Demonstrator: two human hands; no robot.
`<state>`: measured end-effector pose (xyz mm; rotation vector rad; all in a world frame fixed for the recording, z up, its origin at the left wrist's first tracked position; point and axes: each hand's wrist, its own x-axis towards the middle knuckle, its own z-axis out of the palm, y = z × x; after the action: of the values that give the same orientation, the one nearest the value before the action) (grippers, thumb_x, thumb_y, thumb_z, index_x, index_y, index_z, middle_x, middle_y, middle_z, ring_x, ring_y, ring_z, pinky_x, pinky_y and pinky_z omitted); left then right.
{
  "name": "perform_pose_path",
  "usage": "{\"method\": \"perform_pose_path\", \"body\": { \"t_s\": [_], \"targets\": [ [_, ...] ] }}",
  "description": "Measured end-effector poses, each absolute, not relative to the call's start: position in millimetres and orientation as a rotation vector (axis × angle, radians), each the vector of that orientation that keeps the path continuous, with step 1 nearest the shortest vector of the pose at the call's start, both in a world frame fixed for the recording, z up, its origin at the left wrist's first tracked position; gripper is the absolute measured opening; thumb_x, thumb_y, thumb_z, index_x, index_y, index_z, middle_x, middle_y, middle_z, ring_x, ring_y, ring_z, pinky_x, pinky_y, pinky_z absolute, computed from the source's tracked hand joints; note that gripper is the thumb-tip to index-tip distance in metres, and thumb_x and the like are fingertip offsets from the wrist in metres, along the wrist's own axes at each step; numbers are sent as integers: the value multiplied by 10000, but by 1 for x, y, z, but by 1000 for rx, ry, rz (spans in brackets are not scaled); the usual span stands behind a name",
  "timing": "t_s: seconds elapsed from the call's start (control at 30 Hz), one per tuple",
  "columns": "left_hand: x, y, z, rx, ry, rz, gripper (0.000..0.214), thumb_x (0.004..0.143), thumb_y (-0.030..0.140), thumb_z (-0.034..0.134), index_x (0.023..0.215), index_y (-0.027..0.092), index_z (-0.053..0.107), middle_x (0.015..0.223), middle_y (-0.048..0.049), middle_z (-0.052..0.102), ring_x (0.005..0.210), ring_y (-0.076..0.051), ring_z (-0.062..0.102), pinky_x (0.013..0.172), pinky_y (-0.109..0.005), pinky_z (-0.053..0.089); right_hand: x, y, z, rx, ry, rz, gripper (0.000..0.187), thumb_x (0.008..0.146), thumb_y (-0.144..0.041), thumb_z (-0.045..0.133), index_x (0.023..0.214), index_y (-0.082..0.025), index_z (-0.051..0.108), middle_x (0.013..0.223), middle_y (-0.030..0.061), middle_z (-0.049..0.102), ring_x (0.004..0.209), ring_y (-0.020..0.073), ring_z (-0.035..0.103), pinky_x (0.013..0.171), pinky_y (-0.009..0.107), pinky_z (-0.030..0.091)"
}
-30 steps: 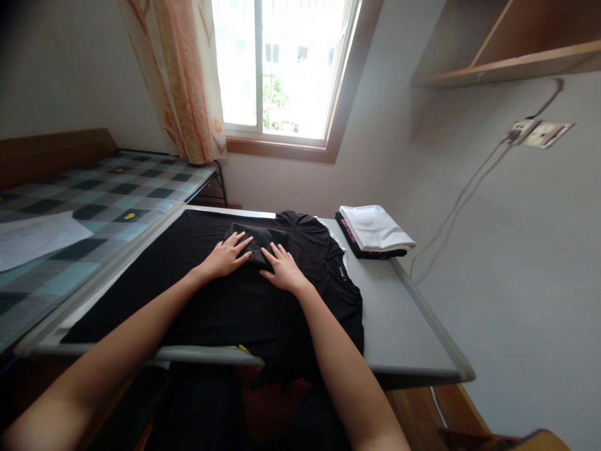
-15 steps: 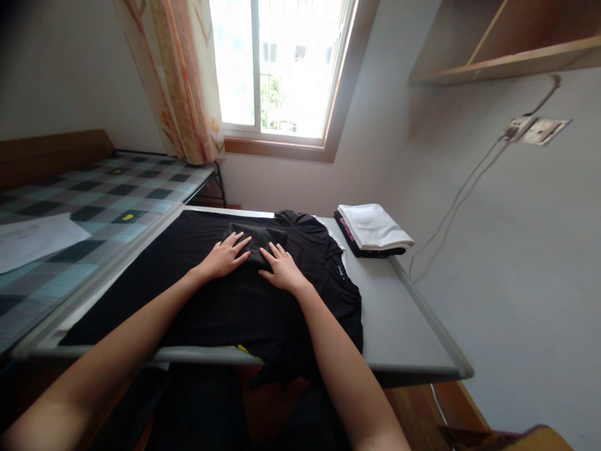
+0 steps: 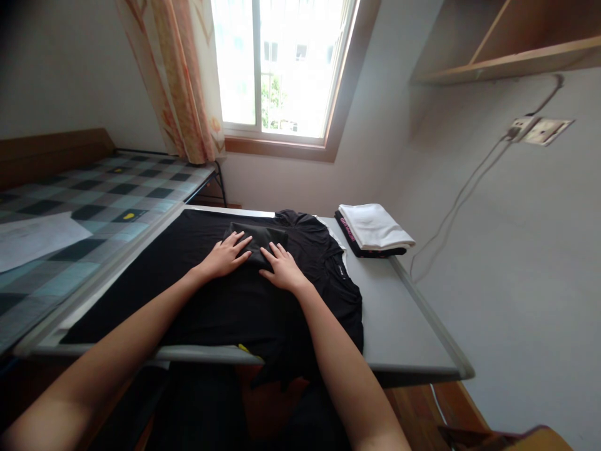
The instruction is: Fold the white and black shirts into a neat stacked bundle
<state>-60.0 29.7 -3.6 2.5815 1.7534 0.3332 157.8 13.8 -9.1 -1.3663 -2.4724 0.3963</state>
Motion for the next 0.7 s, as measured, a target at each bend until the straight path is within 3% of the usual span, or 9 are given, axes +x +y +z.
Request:
{"method": "perform_pose_path", "body": {
  "t_s": [0.7],
  "targets": [
    [-61, 29, -4, 2584, 1748, 347, 594, 958, 531, 310, 1481, 249, 340, 1547, -112, 305, 1429, -298, 241, 1084, -509, 312, 158, 13, -9, -1355, -2473, 398, 693, 858, -410, 604, 1477, -211, 363, 1565, 151, 239, 1444, 336, 174, 1119, 557, 254]
  ]
}}
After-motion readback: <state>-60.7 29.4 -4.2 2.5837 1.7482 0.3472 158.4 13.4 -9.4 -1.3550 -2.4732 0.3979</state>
